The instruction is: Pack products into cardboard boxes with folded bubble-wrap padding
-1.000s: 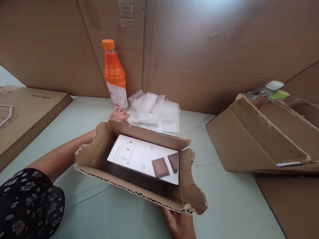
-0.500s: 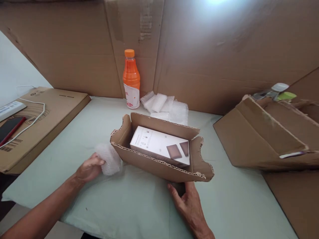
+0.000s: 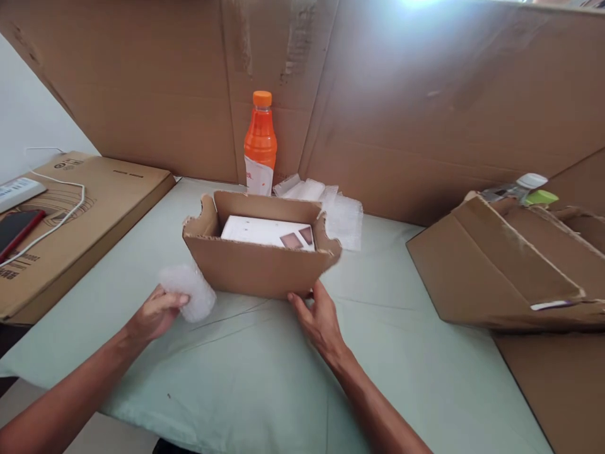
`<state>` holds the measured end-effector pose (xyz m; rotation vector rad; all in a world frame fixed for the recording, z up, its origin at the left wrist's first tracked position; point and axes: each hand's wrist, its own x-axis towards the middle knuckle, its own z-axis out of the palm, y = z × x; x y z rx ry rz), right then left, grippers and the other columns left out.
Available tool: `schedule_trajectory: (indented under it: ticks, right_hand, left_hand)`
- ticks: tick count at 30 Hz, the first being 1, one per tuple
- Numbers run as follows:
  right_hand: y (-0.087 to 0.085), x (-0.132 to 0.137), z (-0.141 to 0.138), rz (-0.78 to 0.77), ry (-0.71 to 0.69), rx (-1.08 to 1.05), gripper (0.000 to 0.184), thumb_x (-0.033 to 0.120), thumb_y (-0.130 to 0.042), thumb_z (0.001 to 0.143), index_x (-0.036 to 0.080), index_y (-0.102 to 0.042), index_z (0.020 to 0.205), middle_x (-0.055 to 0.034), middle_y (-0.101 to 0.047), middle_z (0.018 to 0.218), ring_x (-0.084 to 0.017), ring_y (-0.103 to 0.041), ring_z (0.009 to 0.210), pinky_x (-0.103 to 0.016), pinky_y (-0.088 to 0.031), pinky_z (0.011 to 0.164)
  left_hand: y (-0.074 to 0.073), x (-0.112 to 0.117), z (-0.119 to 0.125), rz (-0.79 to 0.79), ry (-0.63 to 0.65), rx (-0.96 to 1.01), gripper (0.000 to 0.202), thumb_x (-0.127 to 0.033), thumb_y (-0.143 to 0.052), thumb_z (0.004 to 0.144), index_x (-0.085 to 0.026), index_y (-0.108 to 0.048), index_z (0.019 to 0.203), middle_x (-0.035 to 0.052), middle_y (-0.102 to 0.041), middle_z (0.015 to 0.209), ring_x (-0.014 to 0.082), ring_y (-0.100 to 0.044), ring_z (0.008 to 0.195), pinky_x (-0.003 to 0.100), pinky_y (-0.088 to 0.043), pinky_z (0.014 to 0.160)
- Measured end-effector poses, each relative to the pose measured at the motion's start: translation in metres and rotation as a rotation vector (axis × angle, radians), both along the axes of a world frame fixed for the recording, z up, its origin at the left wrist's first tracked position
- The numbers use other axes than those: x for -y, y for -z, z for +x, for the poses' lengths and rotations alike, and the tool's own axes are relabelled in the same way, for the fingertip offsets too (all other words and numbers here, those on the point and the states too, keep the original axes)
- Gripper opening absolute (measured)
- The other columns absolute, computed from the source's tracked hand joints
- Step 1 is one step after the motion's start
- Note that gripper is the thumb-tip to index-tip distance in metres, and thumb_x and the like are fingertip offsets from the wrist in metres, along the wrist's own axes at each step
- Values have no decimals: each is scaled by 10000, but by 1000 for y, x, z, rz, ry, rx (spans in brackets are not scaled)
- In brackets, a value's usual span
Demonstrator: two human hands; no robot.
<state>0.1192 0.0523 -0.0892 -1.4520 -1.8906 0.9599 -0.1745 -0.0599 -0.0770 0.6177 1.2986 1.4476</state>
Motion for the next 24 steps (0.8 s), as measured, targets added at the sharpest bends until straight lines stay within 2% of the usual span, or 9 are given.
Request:
schedule_trajectory:
  ticks: [4, 8, 11, 13, 16, 19, 22, 24]
  right_hand:
    - [5, -44, -44, 63, -34, -50, 473, 519, -583, 809, 174, -595, 1132, -86, -697, 959, -204, -585, 708, -358, -490, 685]
    - [15, -81, -67, 123, -12, -83, 445, 475, -573, 815, 175, -591, 1143, -106, -688, 998, -210, -571, 739, -386, -494, 753]
    - [21, -98, -75, 130, 9, -102, 441, 440, -551, 827, 161, -587, 1166, -133, -687, 1043, -235, -594, 821, -421, -507, 832]
    - [21, -101, -75, 122, 5, -126, 464, 419, -541, 832, 145, -581, 1205, -156, -690, 1098, -259, -627, 914, -442, -518, 888]
    - [19, -86, -64, 112, 9, -165, 580, 425, -554, 842, 136, -526, 1344, -203, -622, 1338, -305, -611, 1176, -473, -510, 986]
    - [15, -48, -46, 48, -5, -204, 682, 496, -613, 841, 158, -494, 1421, -211, -520, 1492, -334, -547, 1320, -500, -492, 1032]
    - [7, -1, -32, -213, -167, -345, 730, 624, -642, 848, 210, -511, 1434, -180, -529, 1505, -313, -570, 1319, -463, -510, 1016]
    - [-2, 24, -29, -448, -313, -483, 764, 735, -591, 849, 231, -536, 1421, -166, -587, 1449, -294, -623, 1250, -441, -530, 979]
  left_hand:
    - [-4, -48, -25, 66, -72, -53, 274, -290, -783, 480, -176, -647, 690, -4, -602, 667, 164, -522, 657, 293, -407, 638]
    - [1, -92, -37, 117, -83, -63, 261, -272, -759, 477, -181, -628, 682, -10, -591, 642, 191, -557, 714, 309, -416, 675]
    - [4, -112, -37, 139, -99, -57, 267, -262, -744, 467, -186, -616, 688, -14, -595, 631, 222, -608, 793, 324, -448, 731]
    - [2, -113, -35, 152, -125, -49, 282, -261, -736, 467, -184, -624, 714, -6, -630, 663, 243, -637, 862, 336, -472, 780]
    - [-4, -89, -28, 156, -160, -35, 281, -257, -741, 489, -180, -635, 738, 17, -686, 725, 277, -665, 962, 359, -501, 846]
    - [-8, -41, -13, 119, -124, 10, 284, -265, -732, 515, -179, -668, 778, 40, -720, 756, 318, -688, 1002, 407, -526, 876]
    - [-6, 4, 14, 79, 60, 188, 371, -257, -699, 532, -188, -719, 896, 66, -755, 817, 355, -699, 1043, 468, -535, 911]
    - [-2, 22, 35, 62, 190, 326, 453, -247, -687, 536, -199, -730, 985, 76, -771, 873, 375, -691, 1097, 500, -529, 945]
